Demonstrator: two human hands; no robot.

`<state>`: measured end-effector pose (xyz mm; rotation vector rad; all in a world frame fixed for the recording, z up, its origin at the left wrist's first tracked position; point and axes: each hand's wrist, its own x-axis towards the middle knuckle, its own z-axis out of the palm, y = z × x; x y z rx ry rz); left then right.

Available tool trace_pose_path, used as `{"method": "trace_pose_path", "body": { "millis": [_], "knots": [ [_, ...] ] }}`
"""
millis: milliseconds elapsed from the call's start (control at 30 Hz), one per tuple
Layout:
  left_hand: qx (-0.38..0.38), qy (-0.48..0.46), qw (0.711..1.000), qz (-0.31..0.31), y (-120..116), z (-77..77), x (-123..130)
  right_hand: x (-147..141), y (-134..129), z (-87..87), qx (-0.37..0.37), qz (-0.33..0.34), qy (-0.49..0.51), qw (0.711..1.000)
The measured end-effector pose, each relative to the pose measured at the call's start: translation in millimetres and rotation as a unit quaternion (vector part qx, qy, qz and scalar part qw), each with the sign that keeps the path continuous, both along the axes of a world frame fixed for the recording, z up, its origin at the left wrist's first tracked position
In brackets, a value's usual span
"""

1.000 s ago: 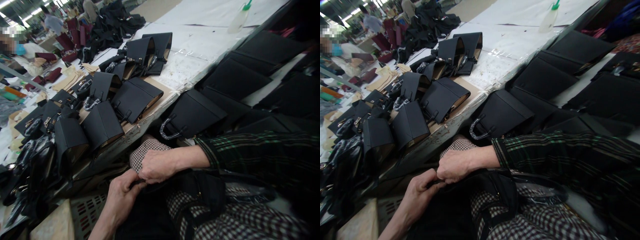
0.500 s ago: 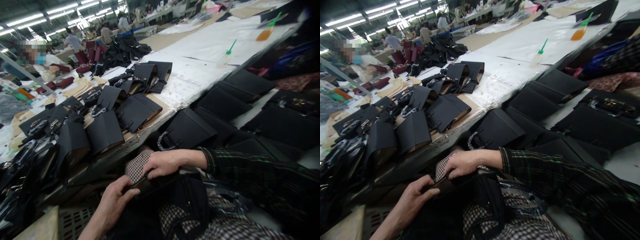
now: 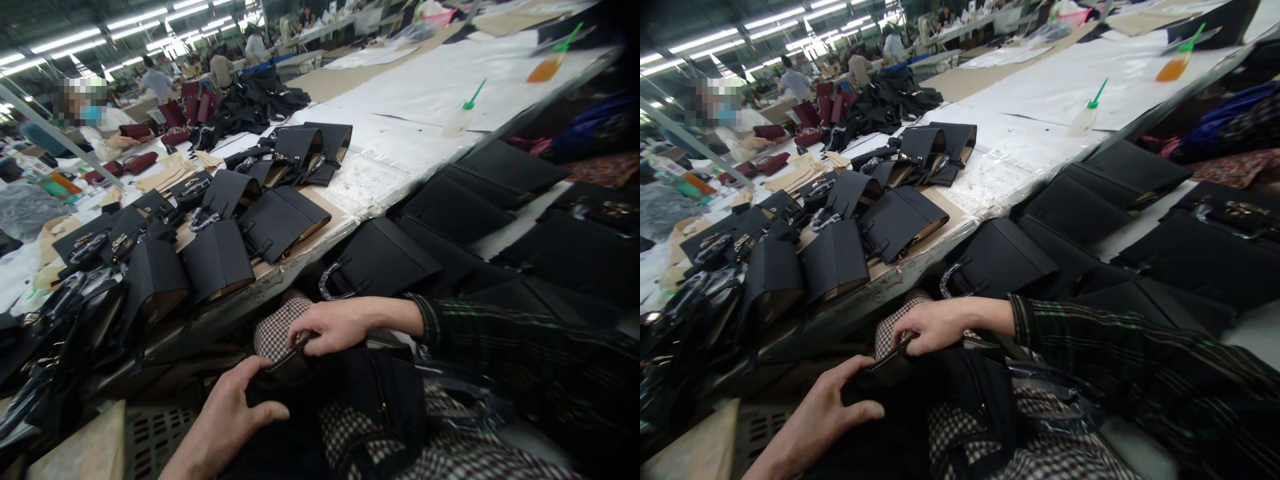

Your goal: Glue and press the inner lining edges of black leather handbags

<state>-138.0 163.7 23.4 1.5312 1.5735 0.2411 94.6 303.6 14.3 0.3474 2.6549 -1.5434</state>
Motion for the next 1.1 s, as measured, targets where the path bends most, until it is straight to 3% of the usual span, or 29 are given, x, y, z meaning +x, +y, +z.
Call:
{"method": "trace_pose_path", "body": {
  "millis": [133, 233, 333, 467, 667, 867, 1100],
  "knots": [
    [0.010, 0.013, 1.000, 0.012, -5.0, -4.6, -2.6, 10.4, 2.5, 22.4, 0.017, -0.006, 0.023, 1.000],
    [0.028, 0.017, 0.999, 0.017, -6.2, -8.3, -4.8, 18.6, -10.1, 33.5, 0.140, -0.005, 0.043, 0.989],
    [0.025, 0.014, 0.999, 0.018, -3.3, -9.2, -4.3, 20.7, -30.5, 36.3, 0.291, -0.012, -0.008, 0.957],
    [0.015, 0.014, 1.000, 0.004, 3.2, -6.1, -0.2, 12.2, -44.1, 40.0, 0.368, -0.013, -0.068, 0.927],
    [0.022, 0.020, 0.999, -0.015, 6.5, -6.8, 1.8, -3.6, -31.8, 35.7, 0.294, 0.013, -0.082, 0.952],
    [0.018, 0.024, 0.999, -0.018, 3.4, -11.9, -3.8, 0.0, -24.6, 17.8, 0.182, -0.053, -0.052, 0.981],
    [0.017, 0.009, 1.000, -0.022, 4.5, -12.9, -5.3, 2.8, -23.9, 10.8, 0.172, -0.080, -0.045, 0.981]
  ]
}}
